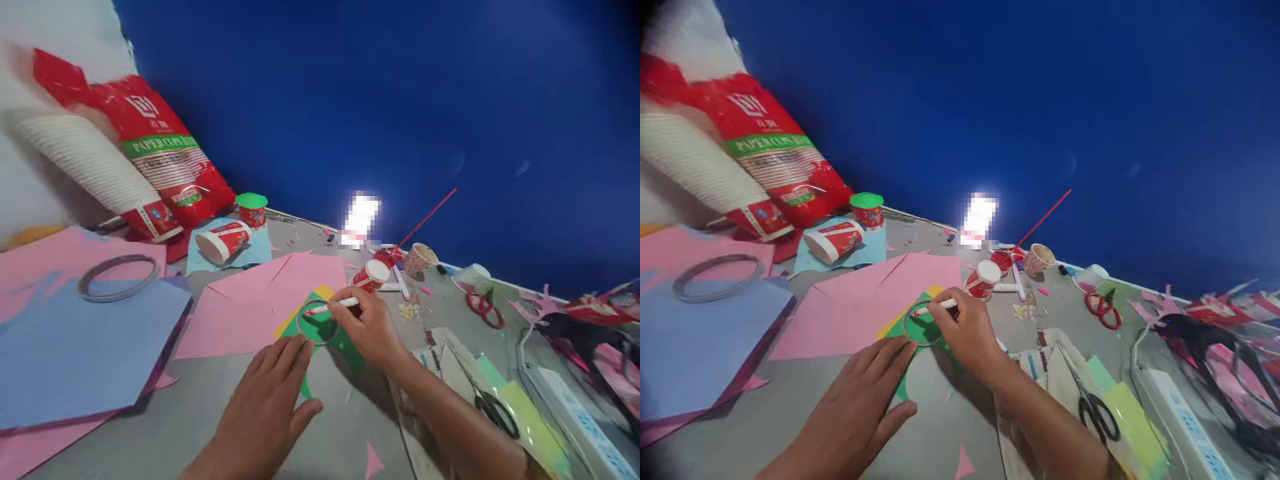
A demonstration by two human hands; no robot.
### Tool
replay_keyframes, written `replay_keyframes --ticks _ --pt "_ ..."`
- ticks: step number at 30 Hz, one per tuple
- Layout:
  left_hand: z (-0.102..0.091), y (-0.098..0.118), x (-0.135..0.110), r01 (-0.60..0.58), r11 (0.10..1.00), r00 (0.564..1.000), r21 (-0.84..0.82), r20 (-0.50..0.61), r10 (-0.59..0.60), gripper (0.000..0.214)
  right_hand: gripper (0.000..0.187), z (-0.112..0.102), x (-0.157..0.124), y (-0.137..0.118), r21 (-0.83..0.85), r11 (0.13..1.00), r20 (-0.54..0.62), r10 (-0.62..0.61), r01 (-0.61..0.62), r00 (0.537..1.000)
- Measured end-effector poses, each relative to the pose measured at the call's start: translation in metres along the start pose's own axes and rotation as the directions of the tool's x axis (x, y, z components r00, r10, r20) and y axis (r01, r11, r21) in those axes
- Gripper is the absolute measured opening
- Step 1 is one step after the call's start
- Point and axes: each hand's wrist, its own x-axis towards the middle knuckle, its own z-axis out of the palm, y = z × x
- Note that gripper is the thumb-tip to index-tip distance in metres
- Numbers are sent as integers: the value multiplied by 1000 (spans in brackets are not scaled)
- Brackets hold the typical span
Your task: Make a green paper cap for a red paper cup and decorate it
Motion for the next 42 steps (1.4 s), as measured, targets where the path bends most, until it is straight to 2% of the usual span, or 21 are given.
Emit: replay_keyframes --ticks 8,14,20,25,30,36,42 --pt "1 -1 -2 36 999 999 -38 19 -35 62 18 3 5 1 -10 1000 6 -3 3 1000" --pt "0 0 0 40 998 999 -42 29 -39 62 19 2 6 -3 40 999 37 34 -36 999" --pt "2 -1 -2 33 999 999 -25 9 -32 62 19 -3 8 -6 15 997 77 71 -72 995" --pt "2 -2 -2 -5 1000 1000 1 -30 5 63 22 -13 11 -10 -100 994 155 61 -46 986" --pt "5 -2 -2 -3 1000 999 -2 -49 3 64 22 -24 19 -20 -266 963 225 115 -52 967" --pt "6 -2 -3 -2 1000 998 -5 -57 2 64 20 -34 36 -38 -515 857 317 173 16 933" --pt "8 -3 -5 -2 1000 997 -21 -72 0 62 21 -25 54 -62 -782 583 387 179 219 904"
